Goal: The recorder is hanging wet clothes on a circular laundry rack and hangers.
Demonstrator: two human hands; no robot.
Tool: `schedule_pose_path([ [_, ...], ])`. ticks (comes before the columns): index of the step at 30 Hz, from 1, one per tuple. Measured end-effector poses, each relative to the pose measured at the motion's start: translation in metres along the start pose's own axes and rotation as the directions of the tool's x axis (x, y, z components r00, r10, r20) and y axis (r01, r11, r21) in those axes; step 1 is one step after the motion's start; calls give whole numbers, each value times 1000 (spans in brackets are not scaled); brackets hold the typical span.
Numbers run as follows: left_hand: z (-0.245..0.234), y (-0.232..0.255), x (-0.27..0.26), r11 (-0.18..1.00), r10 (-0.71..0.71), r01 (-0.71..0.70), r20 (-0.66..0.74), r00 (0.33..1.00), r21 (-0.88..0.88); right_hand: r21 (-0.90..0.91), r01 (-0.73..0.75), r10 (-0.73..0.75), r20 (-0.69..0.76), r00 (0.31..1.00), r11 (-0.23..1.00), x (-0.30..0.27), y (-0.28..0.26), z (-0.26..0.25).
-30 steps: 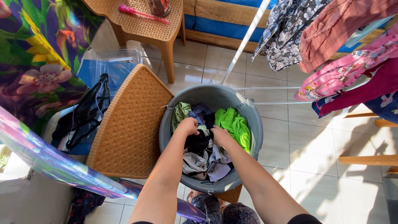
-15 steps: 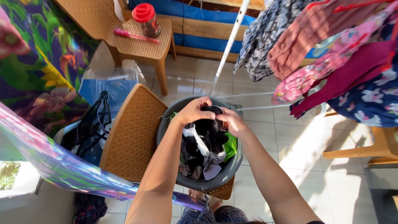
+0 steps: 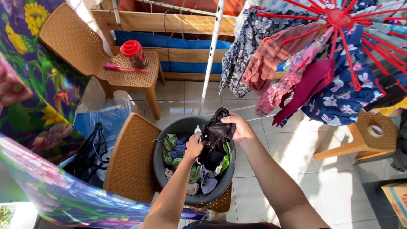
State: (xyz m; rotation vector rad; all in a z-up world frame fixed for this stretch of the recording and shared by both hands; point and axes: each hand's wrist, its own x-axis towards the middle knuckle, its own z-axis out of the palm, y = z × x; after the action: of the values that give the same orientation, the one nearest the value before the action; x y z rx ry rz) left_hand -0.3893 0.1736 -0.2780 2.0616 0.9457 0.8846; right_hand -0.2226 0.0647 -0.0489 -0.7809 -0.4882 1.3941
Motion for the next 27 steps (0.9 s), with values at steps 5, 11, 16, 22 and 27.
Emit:
schedule_pose_path([
  [5, 3, -36, 17, 272, -357, 704, 610, 707, -657, 79, -83, 95, -168, 981, 993, -2, -22, -49],
  [11, -78, 75, 57, -369, -36, 592, 647, 761, -717, -74, -112, 73, -406, 911, 991, -13, -22, -96],
  [16, -46, 81, 94, -397, -35, 409, 460, 887, -821, -531, 14, -272, -411, 870, 847, -3, 11, -130],
  [22, -79, 192, 94, -397, 223, 660, 631, 743, -637, -711, 183, -500, -265, 824, 678, 11, 39, -30],
  [27, -60, 247, 64, -429, 471, 871, 764, 441, -238, -593, 158, -398, -298, 868, 789, 31, 41, 126],
])
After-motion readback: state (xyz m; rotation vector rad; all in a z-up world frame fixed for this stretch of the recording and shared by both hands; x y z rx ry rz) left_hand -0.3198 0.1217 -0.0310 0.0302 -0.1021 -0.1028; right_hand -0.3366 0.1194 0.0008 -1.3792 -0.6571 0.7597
